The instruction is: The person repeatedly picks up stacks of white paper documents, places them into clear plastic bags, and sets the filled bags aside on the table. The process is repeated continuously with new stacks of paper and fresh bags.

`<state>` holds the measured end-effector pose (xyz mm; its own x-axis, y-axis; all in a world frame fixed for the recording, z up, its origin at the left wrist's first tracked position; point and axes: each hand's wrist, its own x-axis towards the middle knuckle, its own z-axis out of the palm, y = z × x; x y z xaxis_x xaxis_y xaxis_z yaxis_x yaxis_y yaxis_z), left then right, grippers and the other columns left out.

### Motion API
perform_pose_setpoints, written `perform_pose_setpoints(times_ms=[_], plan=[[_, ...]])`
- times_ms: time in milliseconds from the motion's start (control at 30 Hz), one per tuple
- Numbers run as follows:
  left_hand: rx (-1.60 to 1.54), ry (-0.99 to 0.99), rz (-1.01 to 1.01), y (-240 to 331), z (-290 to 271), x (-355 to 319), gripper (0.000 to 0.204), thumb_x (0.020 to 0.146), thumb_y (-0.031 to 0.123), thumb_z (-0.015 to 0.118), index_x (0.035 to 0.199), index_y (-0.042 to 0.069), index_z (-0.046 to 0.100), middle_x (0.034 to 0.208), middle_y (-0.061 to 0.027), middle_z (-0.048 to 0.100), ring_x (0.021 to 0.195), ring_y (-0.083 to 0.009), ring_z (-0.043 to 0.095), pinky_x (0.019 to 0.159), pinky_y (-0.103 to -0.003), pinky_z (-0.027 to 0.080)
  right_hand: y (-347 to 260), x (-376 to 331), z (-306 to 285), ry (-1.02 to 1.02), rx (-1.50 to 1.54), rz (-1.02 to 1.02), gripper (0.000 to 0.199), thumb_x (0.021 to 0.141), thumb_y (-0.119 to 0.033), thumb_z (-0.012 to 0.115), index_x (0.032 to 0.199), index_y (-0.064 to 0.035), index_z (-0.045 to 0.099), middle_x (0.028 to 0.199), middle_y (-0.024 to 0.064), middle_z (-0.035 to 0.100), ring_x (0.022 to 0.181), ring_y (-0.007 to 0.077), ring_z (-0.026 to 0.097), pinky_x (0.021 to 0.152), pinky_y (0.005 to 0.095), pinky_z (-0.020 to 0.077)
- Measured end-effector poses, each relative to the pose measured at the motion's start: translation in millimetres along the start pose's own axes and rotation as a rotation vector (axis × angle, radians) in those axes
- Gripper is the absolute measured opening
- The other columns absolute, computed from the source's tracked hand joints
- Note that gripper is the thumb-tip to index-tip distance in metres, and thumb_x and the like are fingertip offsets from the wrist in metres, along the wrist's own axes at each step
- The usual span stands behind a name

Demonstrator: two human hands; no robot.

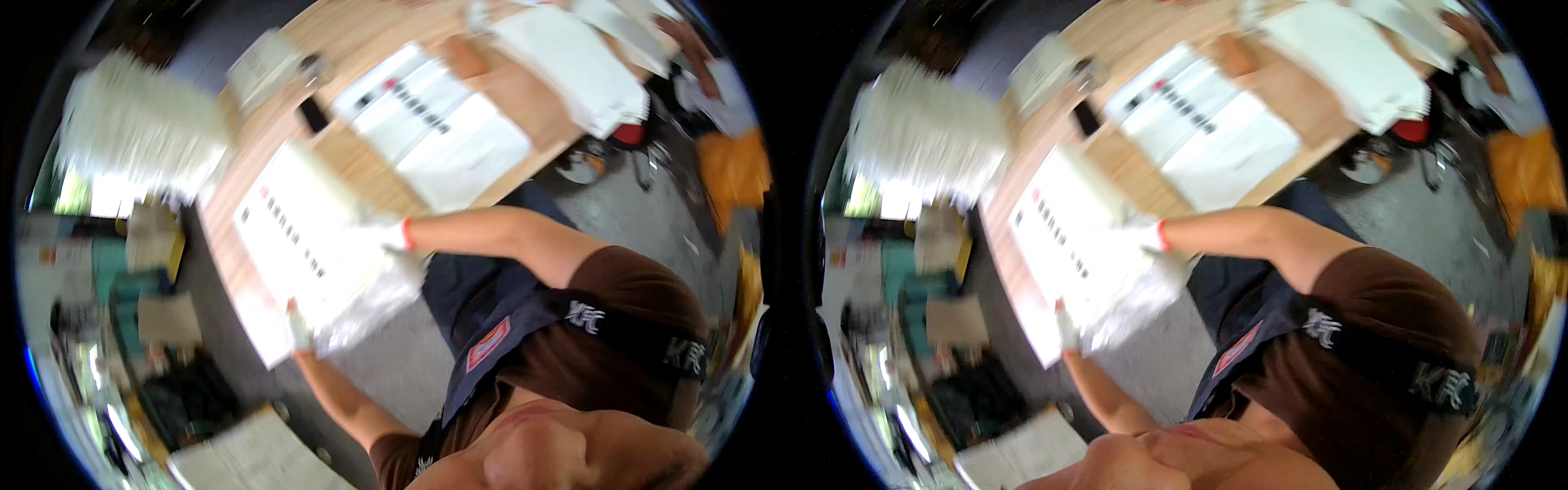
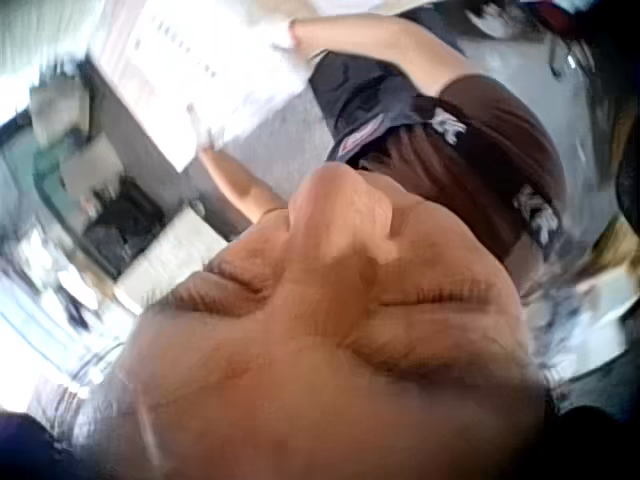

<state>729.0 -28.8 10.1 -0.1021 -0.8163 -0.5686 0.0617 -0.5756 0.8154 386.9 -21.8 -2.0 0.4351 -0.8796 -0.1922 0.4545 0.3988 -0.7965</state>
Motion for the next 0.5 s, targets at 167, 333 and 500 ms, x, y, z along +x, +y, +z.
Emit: perform_pose_setpoints(times_ms=[167, 333, 500], plan=[[-0.048, 0.021, -0.041, 13.8, -7.5, -14.8, 0.069, 0.092, 0.05, 0.051, 0.144, 0.009, 0.033, 0.141, -0.0119, 0.043, 0.124, -0.0216, 0.046, 0.099, -0.034, 0.039, -36.6, -18.2, 28.5, 0.352, -0.653, 0.143, 0.123, 0.068, -0.072, 0.059, 0.146, 0.0065, 0.004, 0.131, 0.0342, 0.044, 0.122, 0.0397, 0.048, 0.102, 0.037, 0.0384], [-0.046, 0.068, -0.043, 12.1, -11.7, -25.8, 0.071, 0.092, 0.051, 0.049, 0.146, 0.009, 0.031, 0.142, -0.0123, 0.041, 0.126, -0.0213, 0.045, 0.101, -0.033, 0.038, -41.8, -27.7, 25.4, 0.365, -0.681, 0.143, 0.118, 0.071, -0.076, 0.055, 0.145, 0.0067, 0.015, 0.143, 0.0334, 0.029, 0.133, 0.0387, 0.035, 0.108, 0.0398, 0.0307], [0.238, 0.236, -0.155, 38.7, 10.1, -41.5, 0.072, 0.092, 0.049, 0.051, 0.147, 0.008, 0.028, 0.145, -0.0128, 0.038, 0.128, -0.0217, 0.042, 0.104, -0.032, 0.035, -32.8, -29.0, -2.6, 0.245, -0.375, 0.121, 0.11, 0.076, -0.076, 0.049, 0.145, 0.0053, 0.021, 0.15, 0.0248, 0.023, 0.14, 0.0331, 0.025, 0.112, 0.0381, 0.0239]])
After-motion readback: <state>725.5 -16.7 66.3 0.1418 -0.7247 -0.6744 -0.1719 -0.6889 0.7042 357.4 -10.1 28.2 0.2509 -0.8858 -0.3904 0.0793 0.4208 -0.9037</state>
